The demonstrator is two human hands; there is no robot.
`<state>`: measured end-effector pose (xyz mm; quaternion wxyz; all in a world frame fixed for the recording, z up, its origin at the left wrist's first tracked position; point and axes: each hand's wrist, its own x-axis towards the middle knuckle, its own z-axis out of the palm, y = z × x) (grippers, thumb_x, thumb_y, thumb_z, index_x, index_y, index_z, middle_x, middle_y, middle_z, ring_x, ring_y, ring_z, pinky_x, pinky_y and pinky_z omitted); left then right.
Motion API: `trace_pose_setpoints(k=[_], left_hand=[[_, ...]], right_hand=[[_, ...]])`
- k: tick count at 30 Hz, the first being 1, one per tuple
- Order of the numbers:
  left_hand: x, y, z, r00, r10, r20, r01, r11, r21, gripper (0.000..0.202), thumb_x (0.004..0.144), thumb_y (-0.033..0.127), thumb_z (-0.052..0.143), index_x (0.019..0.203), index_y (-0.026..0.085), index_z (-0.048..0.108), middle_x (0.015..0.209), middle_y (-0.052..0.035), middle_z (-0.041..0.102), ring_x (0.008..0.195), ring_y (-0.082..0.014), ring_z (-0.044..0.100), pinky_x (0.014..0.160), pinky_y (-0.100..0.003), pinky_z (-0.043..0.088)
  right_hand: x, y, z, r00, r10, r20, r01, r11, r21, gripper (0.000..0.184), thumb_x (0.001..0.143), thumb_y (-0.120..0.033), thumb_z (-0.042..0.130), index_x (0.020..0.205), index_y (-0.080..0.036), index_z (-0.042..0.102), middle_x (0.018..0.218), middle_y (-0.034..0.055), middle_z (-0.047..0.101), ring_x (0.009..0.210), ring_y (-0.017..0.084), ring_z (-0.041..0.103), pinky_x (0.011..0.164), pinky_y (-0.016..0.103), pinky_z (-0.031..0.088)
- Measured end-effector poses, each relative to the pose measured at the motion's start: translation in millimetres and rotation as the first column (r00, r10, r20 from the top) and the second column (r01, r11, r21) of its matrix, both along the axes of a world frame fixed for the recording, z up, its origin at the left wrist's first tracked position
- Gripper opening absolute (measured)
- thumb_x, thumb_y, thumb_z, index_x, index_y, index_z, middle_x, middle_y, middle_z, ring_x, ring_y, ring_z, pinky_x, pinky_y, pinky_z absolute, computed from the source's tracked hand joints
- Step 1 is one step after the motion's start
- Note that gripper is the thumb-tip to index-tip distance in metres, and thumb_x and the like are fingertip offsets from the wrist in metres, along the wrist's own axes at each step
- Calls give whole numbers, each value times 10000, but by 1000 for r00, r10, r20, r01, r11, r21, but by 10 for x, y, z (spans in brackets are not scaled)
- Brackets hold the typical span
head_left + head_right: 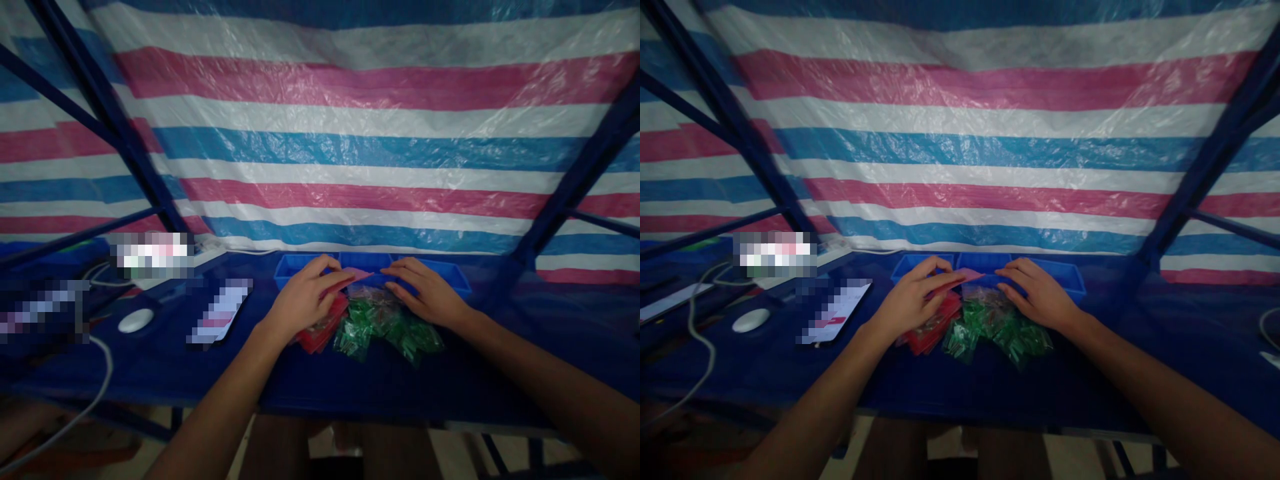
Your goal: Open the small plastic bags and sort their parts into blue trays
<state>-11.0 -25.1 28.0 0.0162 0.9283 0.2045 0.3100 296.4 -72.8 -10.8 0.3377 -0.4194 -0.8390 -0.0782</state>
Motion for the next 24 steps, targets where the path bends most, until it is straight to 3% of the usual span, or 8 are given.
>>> trace_pose_setpoints(k=[5, 10, 14, 24], left_hand=[[291, 58, 191, 990, -93, -105, 95, 996, 5, 451, 974, 95, 568, 1389, 252, 646, 1219, -77, 676, 1187, -236, 636, 1065, -425, 537], [477, 213, 154, 990, -135, -40, 136, 990, 35, 362, 970, 111, 611, 1311, 222, 664, 1257, -71, 712, 1211, -237, 645, 1112, -439, 515], [427, 263, 63, 990, -137, -16, 138, 988, 64, 280, 1005, 147, 588, 1253, 218, 695, 1219, -76, 724, 1183, -232, 653, 1079, -445, 538], [272, 252, -38, 980, -107, 170, 88, 989, 115, 324, 990, 108, 607, 1283, 219, 690, 1214, -78, 713, 1187, -221, 640, 1051, -443, 547]], right_hand=[[-19, -19, -16, 999, 11, -43, -12, 1000, -26, 431, 1062, -333, 533, 1491, -294, 526, 1327, 114, 677, 1257, 324, 624, 1079, 554, 530], [0, -30, -41, 998, 32, -52, -35, 998, -45, 455, 1083, -273, 449, 1537, -296, 465, 1364, 109, 668, 1264, 315, 621, 1088, 564, 517], [-5, -38, -34, 997, 28, -72, -32, 998, -59, 442, 1087, -291, 437, 1526, -305, 488, 1307, 108, 694, 1211, 317, 649, 1060, 562, 536], [-7, -56, -11, 997, 10, -80, -17, 996, -87, 447, 1078, -334, 490, 1524, -313, 495, 1278, 102, 692, 1195, 308, 663, 1062, 530, 542]])
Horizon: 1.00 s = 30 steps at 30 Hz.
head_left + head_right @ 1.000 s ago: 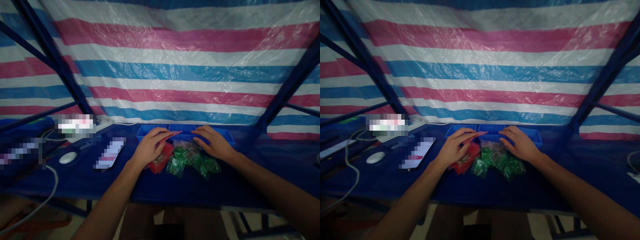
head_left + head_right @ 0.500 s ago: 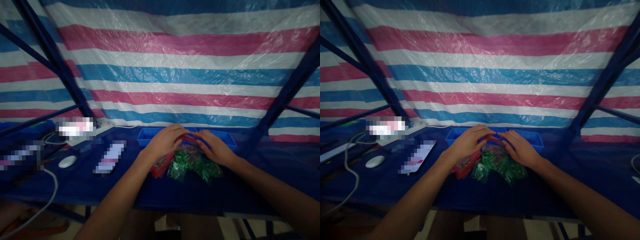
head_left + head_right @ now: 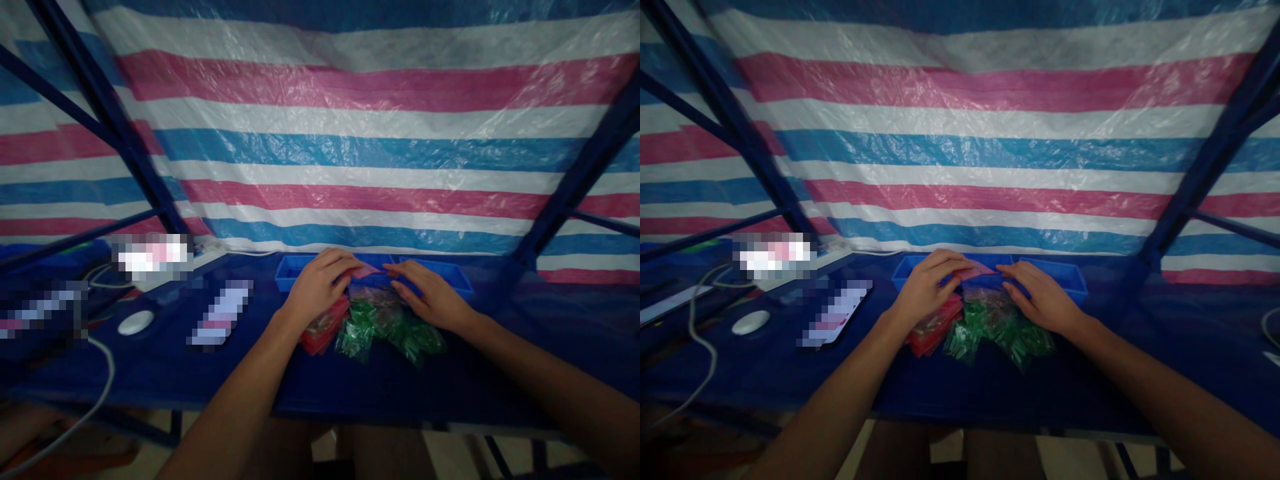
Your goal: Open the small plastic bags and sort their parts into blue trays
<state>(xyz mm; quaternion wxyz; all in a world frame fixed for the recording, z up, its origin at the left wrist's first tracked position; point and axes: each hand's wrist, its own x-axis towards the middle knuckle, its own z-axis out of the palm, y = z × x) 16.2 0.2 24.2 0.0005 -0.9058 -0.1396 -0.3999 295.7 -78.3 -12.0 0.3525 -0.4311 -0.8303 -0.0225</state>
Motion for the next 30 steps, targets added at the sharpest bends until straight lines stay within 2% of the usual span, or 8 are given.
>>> trace_pose_setpoints(k=[9, 13, 22, 25, 30], left_hand=[[29, -46, -10, 1000, -4, 25, 4, 1000, -8, 318, 987, 103, 606, 1269, 214, 702, 1219, -96, 713, 1179, -229, 657, 1046, -453, 554], [53, -60, -16, 1000, -9, 5, 9, 999, -40, 323, 1005, 127, 583, 1299, 215, 685, 1231, -87, 719, 1177, -218, 666, 1052, -429, 557], [76, -116, -20, 1000, 25, -4, -26, 988, -151, 285, 1029, 212, 591, 1298, 219, 685, 1210, -73, 748, 1115, -208, 711, 995, -396, 586], [96, -106, -59, 998, 51, 37, -44, 981, -189, 321, 1007, 253, 648, 1324, 216, 681, 1237, -79, 760, 1124, -222, 727, 1021, -409, 581], [129, -123, -73, 998, 45, 45, -29, 948, -317, 354, 971, 301, 707, 1314, 214, 700, 1253, -84, 770, 1115, -245, 746, 1008, -415, 590]], right_hand=[[-13, -8, 1, 1000, -3, 1, 3, 1000, -1, 442, 1090, -325, 458, 1530, -302, 484, 1300, 110, 686, 1221, 304, 649, 1085, 543, 530], [-7, 6, -5, 1000, 11, -5, -11, 1000, 4, 444, 1092, -309, 428, 1533, -306, 482, 1304, 109, 688, 1215, 310, 651, 1083, 563, 530], [-10, -2, 22, 999, 21, -39, -20, 1000, 4, 444, 1074, -324, 475, 1518, -318, 497, 1301, 104, 690, 1205, 317, 658, 1059, 549, 544], [-38, -20, 42, 996, 47, -76, -48, 999, -11, 384, 1055, -340, 539, 1437, -305, 566, 1269, 101, 701, 1184, 307, 669, 1031, 511, 556], [-76, -28, 34, 978, 32, -204, -40, 999, -35, 193, 1042, -378, 584, 1169, -285, 696, 1100, 72, 746, 1012, 277, 714, 891, 448, 583]])
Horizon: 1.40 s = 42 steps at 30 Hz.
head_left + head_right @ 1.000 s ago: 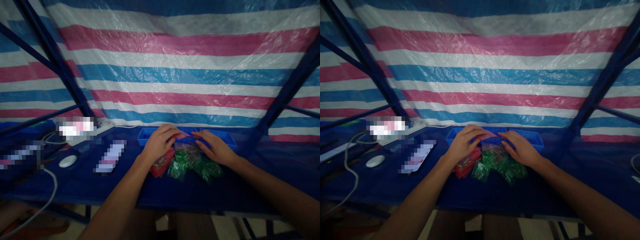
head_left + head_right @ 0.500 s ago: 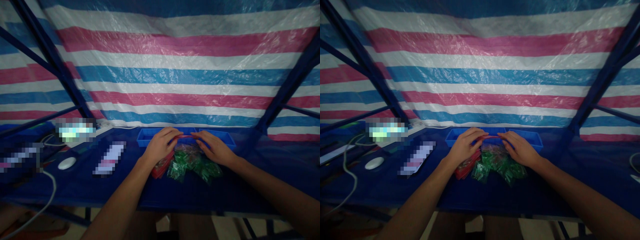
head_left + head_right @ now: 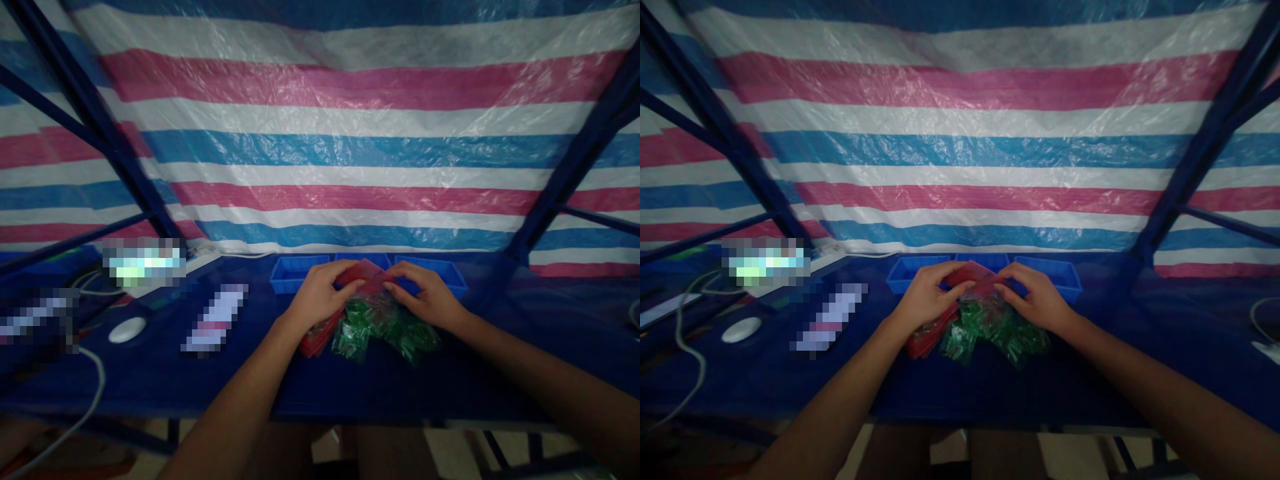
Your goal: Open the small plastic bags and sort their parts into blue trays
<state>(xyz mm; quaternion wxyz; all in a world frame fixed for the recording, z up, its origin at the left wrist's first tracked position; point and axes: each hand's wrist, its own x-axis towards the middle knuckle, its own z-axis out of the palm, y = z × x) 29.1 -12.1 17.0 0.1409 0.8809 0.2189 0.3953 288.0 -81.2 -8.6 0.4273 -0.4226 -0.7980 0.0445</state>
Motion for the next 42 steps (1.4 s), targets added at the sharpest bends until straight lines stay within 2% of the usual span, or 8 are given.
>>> trace_pose_setpoints(k=[8, 16, 22, 25, 30, 33, 37, 42], left_hand=[[16, 23, 2, 998, -17, 56, 23, 993, -113, 330, 973, 335, 702, 1283, 224, 715, 1191, -75, 791, 1032, -235, 768, 924, -389, 625], [10, 65, -55, 994, -28, 107, 42, 990, -137, 362, 983, 332, 691, 1331, 236, 673, 1139, -78, 795, 1007, -230, 771, 908, -401, 636], [30, 7, -9, 992, 32, 122, -38, 998, 51, 376, 974, 262, 701, 1342, 226, 635, 1313, -107, 701, 1165, -234, 687, 999, -435, 586], [31, -21, 33, 986, 32, 166, -48, 995, 89, 407, 967, 234, 706, 1362, 229, 605, 1389, -118, 629, 1267, -243, 618, 983, -410, 583], [-1, -37, 65, 973, 85, 213, -112, 987, 116, 192, 988, 249, 682, 1172, 193, 685, 1133, -81, 677, 997, -180, 661, 886, -359, 588], [1, -50, 51, 982, 0, 190, -12, 998, 60, 227, 975, 300, 706, 1180, 201, 704, 1151, -81, 692, 991, -181, 677, 841, -350, 618], [21, -74, 26, 984, -94, 149, 104, 993, -63, 389, 940, 319, 747, 1310, 221, 676, 1279, -105, 692, 1070, -209, 711, 864, -373, 650], [6, -93, 60, 991, -44, 127, 54, 996, -70, 383, 925, 346, 766, 1281, 216, 709, 1236, -95, 737, 1118, -243, 709, 967, -425, 610]], right_hand=[[5, 40, -67, 969, -94, -229, 81, 995, -62, 226, 1026, -461, 607, 1031, -269, 725, 941, 38, 749, 864, 253, 704, 795, 406, 574], [10, 65, -121, 973, -56, -223, 36, 995, -91, 232, 993, -475, 657, 1102, -284, 728, 1018, 46, 768, 915, 268, 722, 826, 434, 603], [-47, 74, -166, 920, -101, -378, 64, 992, -109, 243, 957, -489, 705, 1059, -269, 733, 992, 45, 774, 887, 263, 736, 810, 433, 616], [-82, 68, -109, 883, -105, -458, 38, 987, -154, 251, 954, -493, 709, 1062, -267, 719, 952, 37, 774, 819, 244, 732, 741, 401, 619], [-191, 136, 91, 818, -130, -560, 34, 983, -179, 241, 922, -489, 745, 929, -252, 699, 830, 15, 748, 753, 218, 713, 691, 357, 611], [-347, 180, 152, 786, -85, -612, -62, 975, -216, 256, 918, -503, 744, 917, -261, 660, 807, 6, 739, 722, 211, 707, 669, 353, 613], [-557, 109, 154, 829, 27, -558, -176, 961, -214, 280, 961, -535, 685, 1043, -269, 715, 1022, 35, 782, 964, 247, 743, 893, 412, 621], [-550, -72, 138, 892, 125, -435, -233, 951, -204, 396, 1077, -539, 463, 1225, -303, 743, 1293, 41, 740, 1273, 285, 656, 1173, 506, 472]])
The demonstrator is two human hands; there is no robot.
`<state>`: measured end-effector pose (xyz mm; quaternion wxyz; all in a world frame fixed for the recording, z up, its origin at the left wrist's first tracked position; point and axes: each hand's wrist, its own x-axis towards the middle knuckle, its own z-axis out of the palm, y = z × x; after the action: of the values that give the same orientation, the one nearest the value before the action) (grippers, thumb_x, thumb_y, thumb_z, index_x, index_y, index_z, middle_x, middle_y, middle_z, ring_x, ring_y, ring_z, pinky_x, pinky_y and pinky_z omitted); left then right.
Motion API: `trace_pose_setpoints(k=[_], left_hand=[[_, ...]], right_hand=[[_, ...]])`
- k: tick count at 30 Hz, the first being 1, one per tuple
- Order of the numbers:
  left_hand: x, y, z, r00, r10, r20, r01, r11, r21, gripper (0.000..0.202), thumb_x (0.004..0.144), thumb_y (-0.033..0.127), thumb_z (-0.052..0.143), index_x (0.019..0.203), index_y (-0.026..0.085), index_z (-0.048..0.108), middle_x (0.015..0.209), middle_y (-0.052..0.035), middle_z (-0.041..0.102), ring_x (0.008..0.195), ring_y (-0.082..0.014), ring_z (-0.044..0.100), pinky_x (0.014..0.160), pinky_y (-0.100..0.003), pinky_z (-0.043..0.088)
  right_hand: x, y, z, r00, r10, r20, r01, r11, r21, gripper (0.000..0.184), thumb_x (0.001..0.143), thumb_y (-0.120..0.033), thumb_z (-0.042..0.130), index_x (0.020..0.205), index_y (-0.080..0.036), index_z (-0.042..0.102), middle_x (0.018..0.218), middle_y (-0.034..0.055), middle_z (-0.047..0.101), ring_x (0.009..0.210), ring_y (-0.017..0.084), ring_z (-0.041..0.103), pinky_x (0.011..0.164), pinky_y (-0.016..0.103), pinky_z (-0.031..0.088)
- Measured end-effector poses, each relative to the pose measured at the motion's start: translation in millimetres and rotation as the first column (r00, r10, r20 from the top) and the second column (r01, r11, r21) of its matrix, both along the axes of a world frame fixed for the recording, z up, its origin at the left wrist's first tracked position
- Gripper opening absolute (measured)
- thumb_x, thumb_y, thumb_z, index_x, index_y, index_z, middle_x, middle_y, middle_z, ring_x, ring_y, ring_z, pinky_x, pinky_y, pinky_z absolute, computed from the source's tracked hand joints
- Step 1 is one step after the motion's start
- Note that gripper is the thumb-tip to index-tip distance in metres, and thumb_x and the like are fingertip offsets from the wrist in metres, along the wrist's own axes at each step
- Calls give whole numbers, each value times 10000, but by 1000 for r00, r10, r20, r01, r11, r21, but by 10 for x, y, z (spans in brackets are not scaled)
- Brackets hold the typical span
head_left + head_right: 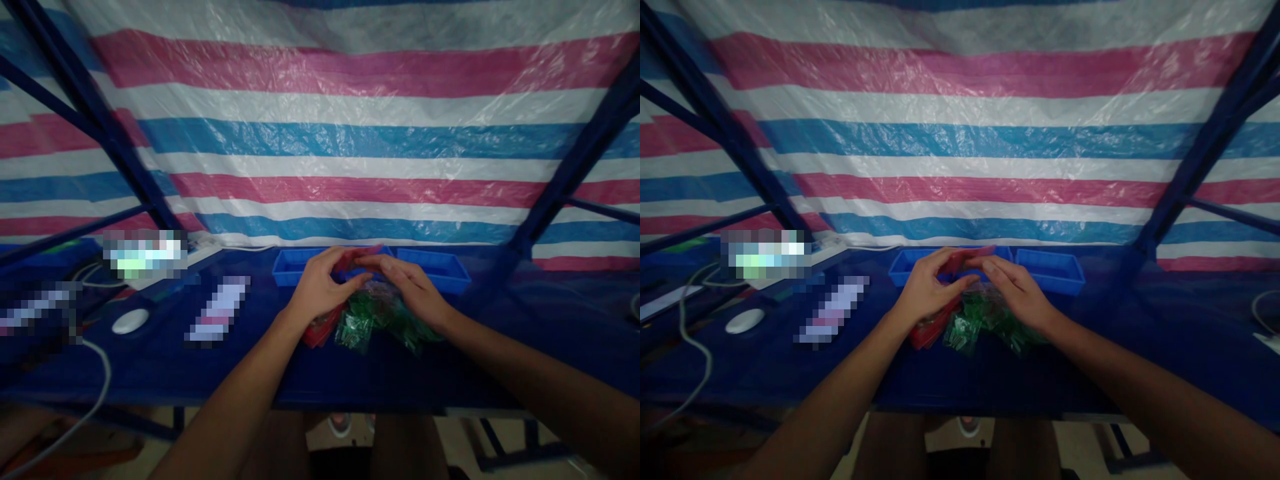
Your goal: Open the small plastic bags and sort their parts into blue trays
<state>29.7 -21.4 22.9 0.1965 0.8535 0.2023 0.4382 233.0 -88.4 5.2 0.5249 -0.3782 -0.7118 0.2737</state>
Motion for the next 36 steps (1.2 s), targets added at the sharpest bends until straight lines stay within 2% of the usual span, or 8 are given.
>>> trace_pose_setpoints(k=[6, 8, 11, 15, 20, 24, 29, 36], left_hand=[[-15, 55, 5, 999, -6, 47, 7, 1000, -23, 257, 1045, 267, 581, 1235, 234, 749, 1199, -84, 766, 1120, -220, 713, 1002, -416, 571], [-17, 79, -14, 997, -8, 79, 13, 998, -62, 250, 1038, 289, 599, 1220, 228, 760, 1203, -86, 767, 1123, -220, 713, 997, -405, 571], [-11, 109, -62, 993, -47, 111, 68, 980, -188, 277, 1026, 345, 625, 1236, 220, 755, 1189, -87, 778, 1088, -223, 730, 951, -376, 588], [5, 145, -121, 988, -57, 145, 97, 954, -285, 320, 1005, 378, 657, 1265, 202, 723, 1164, -93, 784, 1028, -223, 748, 910, -359, 606], [2, 120, -88, 982, 124, 143, -131, 991, 37, 363, 958, 310, 727, 1313, 242, 690, 1321, -108, 701, 1220, -253, 667, 1022, -445, 572], [8, 39, -70, 999, 20, -29, -14, 983, 184, 385, 920, 363, 777, 1279, 235, 717, 1270, -111, 725, 1202, -268, 673, 1075, -473, 537], [5, 19, -66, 998, -17, -66, 23, 995, 98, 290, 996, 295, 665, 1267, 212, 729, 1215, -105, 760, 1125, -250, 717, 1001, -416, 567], [-17, 112, -78, 990, -1, 139, 38, 963, -266, 296, 998, 361, 661, 1239, 224, 766, 1217, -95, 780, 1102, -256, 741, 990, -417, 580]], right_hand=[[112, 70, -117, 960, -272, -58, 279, 944, 177, 295, 1015, -453, 636, 1259, -295, 691, 1324, 91, 691, 1210, 277, 669, 1076, 481, 550], [142, 141, -154, 937, -316, -146, 338, 927, 165, 438, 952, -441, 731, 1350, -302, 613, 1422, 103, 634, 1260, 276, 648, 1056, 469, 568], [178, 204, -186, 951, -205, -231, 217, 976, 30, 551, 875, -466, 807, 1351, -286, 595, 1359, 107, 687, 1206, 267, 690, 1006, 451, 598], [196, 197, -185, 947, -158, -280, 122, 982, -141, 337, 822, -496, 846, 997, -238, 718, 871, 33, 767, 786, 204, 729, 768, 356, 614], [194, 205, -172, 891, -298, -343, 270, 954, -128, 324, 832, -525, 826, 928, -251, 685, 752, 9, 727, 678, 202, 682, 667, 340, 582], [129, 173, -181, 907, -234, -351, 220, 972, -78, 300, 838, -497, 833, 947, -263, 681, 852, 19, 754, 795, 222, 732, 772, 367, 616], [40, 48, -150, 970, 16, -243, -28, 999, -46, 295, 934, -475, 744, 1154, -278, 738, 1221, 65, 757, 1137, 262, 724, 1032, 442, 582], [107, 136, -183, 912, -306, -274, 332, 942, 52, 413, 874, -424, 814, 1237, -285, 675, 1266, 86, 707, 1095, 261, 701, 942, 420, 604]])
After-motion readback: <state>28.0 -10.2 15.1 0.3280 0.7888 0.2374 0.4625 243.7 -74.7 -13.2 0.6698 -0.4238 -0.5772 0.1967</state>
